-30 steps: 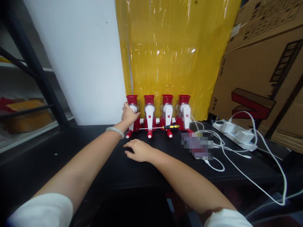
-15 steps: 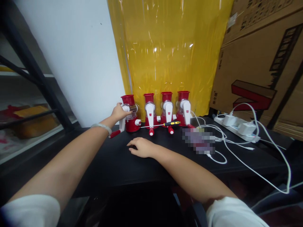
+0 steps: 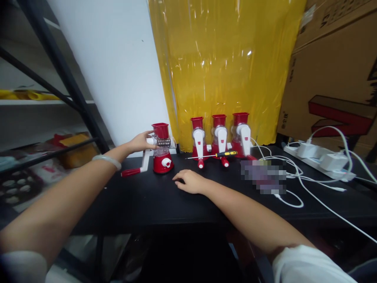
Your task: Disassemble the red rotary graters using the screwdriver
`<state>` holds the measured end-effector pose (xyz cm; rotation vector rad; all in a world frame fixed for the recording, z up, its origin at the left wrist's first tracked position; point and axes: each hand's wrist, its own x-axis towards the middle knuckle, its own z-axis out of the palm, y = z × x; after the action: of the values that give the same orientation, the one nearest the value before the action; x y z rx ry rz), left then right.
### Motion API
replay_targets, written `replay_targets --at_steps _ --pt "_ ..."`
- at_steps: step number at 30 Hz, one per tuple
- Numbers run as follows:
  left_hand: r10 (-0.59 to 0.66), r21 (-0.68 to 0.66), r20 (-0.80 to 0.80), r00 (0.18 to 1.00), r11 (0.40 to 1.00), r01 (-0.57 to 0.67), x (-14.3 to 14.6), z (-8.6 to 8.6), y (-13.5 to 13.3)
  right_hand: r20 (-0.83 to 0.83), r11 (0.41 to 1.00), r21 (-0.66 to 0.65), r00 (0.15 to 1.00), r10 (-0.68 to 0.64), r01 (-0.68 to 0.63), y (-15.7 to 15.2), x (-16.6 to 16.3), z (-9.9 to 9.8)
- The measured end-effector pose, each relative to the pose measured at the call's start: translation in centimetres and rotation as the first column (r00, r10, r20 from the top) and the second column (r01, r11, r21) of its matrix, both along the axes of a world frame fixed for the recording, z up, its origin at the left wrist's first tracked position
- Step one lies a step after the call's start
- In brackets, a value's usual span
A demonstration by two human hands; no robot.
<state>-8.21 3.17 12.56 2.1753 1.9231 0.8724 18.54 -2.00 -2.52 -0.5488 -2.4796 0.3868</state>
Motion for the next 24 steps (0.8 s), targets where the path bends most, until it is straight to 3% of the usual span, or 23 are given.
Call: replay_targets --at_steps 6,12,14,18,22,24 --pt "0.076 0.047 -0.002 0.997 0.996 -0.076 0.2 -0.5 -0.5 -0.161 0.995 0.099 0.987 -0.010 0.026 -0.6 0.3 1.3" --pt "0.268 0.147 0.108 0.957 0.948 -0.282 4.4 -2.5 2.0 -0.338 0.955 0.252 0.939 -0.061 0.153 -0.5 1.8 5.4" --pt "0.315 0.153 0.159 0.935 0.928 -0.339 6.1 -3.0 2.8 -0.337 0.934 0.255 0.929 -0.156 0.249 0.1 2.9 7.0" --pt "0.356 0.105 0.241 0.903 0.915 -0.389 9.5 -3.4 3.7 -0.072 0.843 0.274 0.884 -0.462 0.463 1.9 6.4 8.9" --pt "0.387 0.096 0.278 0.879 0.900 -0.426 12.2 -3.7 4.4 0.222 0.656 0.395 0.626 -0.747 0.643 3.7 11.4 8.7" --pt "0.385 0.117 0.275 0.881 0.896 -0.428 13.1 -3.9 4.7 0.307 0.617 0.412 0.535 -0.787 0.670 4.1 13.7 8.2"
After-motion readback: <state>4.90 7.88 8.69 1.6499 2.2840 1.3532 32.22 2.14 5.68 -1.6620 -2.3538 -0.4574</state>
